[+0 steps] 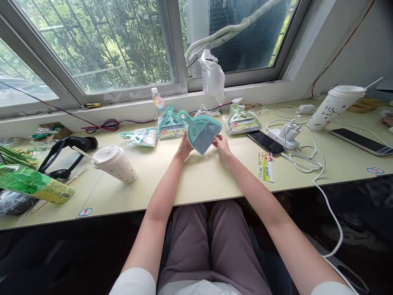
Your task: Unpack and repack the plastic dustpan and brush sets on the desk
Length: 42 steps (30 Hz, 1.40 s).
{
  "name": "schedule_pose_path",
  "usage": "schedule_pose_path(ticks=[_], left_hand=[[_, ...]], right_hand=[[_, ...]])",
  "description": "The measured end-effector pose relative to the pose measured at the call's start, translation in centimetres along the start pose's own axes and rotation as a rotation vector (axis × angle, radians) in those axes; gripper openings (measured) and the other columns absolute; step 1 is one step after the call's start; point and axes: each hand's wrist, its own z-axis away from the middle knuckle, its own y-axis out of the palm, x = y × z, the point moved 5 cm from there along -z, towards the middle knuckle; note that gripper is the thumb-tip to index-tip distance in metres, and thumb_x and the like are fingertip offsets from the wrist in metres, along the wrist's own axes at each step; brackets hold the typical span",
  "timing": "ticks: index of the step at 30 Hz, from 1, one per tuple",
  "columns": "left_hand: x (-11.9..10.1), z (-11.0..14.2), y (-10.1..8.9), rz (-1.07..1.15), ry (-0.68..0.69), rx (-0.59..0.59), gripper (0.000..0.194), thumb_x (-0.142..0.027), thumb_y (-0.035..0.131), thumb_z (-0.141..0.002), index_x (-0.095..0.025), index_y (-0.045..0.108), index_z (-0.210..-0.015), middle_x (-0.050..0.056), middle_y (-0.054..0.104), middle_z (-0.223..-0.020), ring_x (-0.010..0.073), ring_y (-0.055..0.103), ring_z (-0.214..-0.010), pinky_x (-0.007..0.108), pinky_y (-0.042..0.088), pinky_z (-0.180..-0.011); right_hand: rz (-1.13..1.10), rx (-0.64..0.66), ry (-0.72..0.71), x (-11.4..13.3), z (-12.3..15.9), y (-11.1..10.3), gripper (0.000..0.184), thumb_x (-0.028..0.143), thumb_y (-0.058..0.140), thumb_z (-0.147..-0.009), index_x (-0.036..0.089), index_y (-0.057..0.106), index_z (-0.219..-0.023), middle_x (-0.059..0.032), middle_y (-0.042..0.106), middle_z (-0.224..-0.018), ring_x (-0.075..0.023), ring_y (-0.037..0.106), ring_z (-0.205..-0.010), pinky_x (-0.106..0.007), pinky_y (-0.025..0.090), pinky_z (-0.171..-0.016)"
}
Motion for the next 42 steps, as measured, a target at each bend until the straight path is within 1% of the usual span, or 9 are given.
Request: schedule_pose_path(ticks=[6,9,16,22,24,28,32,37,42], left_hand=[[-0.2,-1.1,-3.3,0.047,-0.032,-0.384,0.041,-0.048,0.044,-0.1,-0.019,0.068,-0.115,0.007,0.075,-0.094,0.0192,0.071,-0.086,0.031,0.057,-0.078],[-0.8,-1.3,-4.7,0.075,0.006,-0.483,0.035,-0.041,0.045,-0.1,-0.019,0.066,-0.118,0.007,0.075,-0.096,0.0187,0.071,-0.087,0.03,0.056,-0.081],[-3.2,-0.1,-7.2,0.173,0.135,-0.481,0.05,-0.053,0.033,-0.101,-0.022,0.055,-0.133,0.012,0.071,-0.118,0.0183,0.071,-0.097,0.03,0.057,-0.082],[-2.8,0.9,-7.8,-0.142,-0.286,-0.429,0.046,-0.041,0.054,-0.095,-0.016,0.05,-0.134,0.016,0.076,-0.101,0.0171,0.07,-0.062,0.024,0.052,-0.055],[-2.7,0.8,-7.1,-0.202,-0.319,-0.375,0.042,-0.035,0.059,-0.092,-0.016,0.053,-0.129,0.016,0.077,-0.098,0.0136,0.064,-0.051,0.021,0.046,-0.048],[-3.7,0.5,-6.5,-0.131,-0.134,-0.359,0.037,-0.032,0.06,-0.091,-0.018,0.057,-0.126,0.012,0.077,-0.098,0.0109,0.065,-0.054,0.018,0.044,-0.048],[-5.5,1.1,-7.4,0.022,0.102,-0.437,0.041,-0.032,0.049,-0.097,-0.026,0.048,-0.138,0.007,0.076,-0.108,0.0087,0.067,-0.062,0.015,0.046,-0.051],[-4.7,1.3,-7.0,0.094,0.023,-0.344,0.054,-0.052,0.044,-0.098,-0.025,0.037,-0.144,0.011,0.072,-0.12,0.0114,0.067,-0.065,0.017,0.046,-0.048],[-3.7,0.5,-6.7,0.051,0.024,-0.417,0.038,-0.039,0.036,-0.103,-0.025,0.052,-0.134,0.007,0.066,-0.135,0.0104,0.07,-0.079,0.016,0.048,-0.052]], right_hand=[[-0.041,0.092,-0.011,0.9,0.6,0.0,0.025,0.02,0.079,-0.075,0.021,0.054,-0.079,0.0034,0.065,-0.069,-0.0087,0.062,-0.063,-0.021,0.055,-0.064],[0.0,0.142,-0.025,1.4,0.9,0.2,0.028,0.02,0.081,-0.071,0.02,0.055,-0.08,0.004,0.065,-0.066,-0.008,0.059,-0.057,-0.019,0.051,-0.057],[-0.202,-0.191,0.058,1.4,-0.4,-3.6,0.019,0.002,0.067,-0.074,0.018,0.06,-0.083,0.0047,0.061,-0.071,-0.0024,0.05,-0.052,-0.011,0.043,-0.047],[-0.363,-0.266,0.147,1.1,-0.7,-5.2,0.019,0.001,0.062,-0.079,0.019,0.055,-0.077,0.0054,0.056,-0.069,-0.0008,0.05,-0.051,-0.006,0.045,-0.046],[-0.367,-0.26,0.151,1.1,-0.6,-5.1,0.019,0.001,0.062,-0.08,0.019,0.055,-0.078,0.0057,0.056,-0.069,-0.0005,0.05,-0.05,-0.005,0.045,-0.046],[-0.362,-0.251,0.132,1.1,-0.3,-4.9,0.02,0.001,0.064,-0.079,0.019,0.055,-0.079,0.0055,0.057,-0.071,-0.0003,0.05,-0.051,-0.005,0.047,-0.046],[-0.37,-0.263,0.147,0.9,-0.2,-4.6,0.021,0.0,0.062,-0.08,0.019,0.055,-0.078,0.0055,0.057,-0.072,-0.0001,0.049,-0.05,-0.005,0.047,-0.047],[-0.389,-0.225,0.148,0.5,-0.2,-4.0,0.02,-0.001,0.059,-0.082,0.019,0.056,-0.081,0.0043,0.059,-0.075,-0.0004,0.052,-0.052,-0.005,0.048,-0.048],[-0.383,-0.181,0.127,0.4,-0.2,-3.7,0.02,-0.001,0.061,-0.079,0.019,0.059,-0.081,0.004,0.06,-0.076,-0.0006,0.053,-0.053,-0.007,0.05,-0.049]])
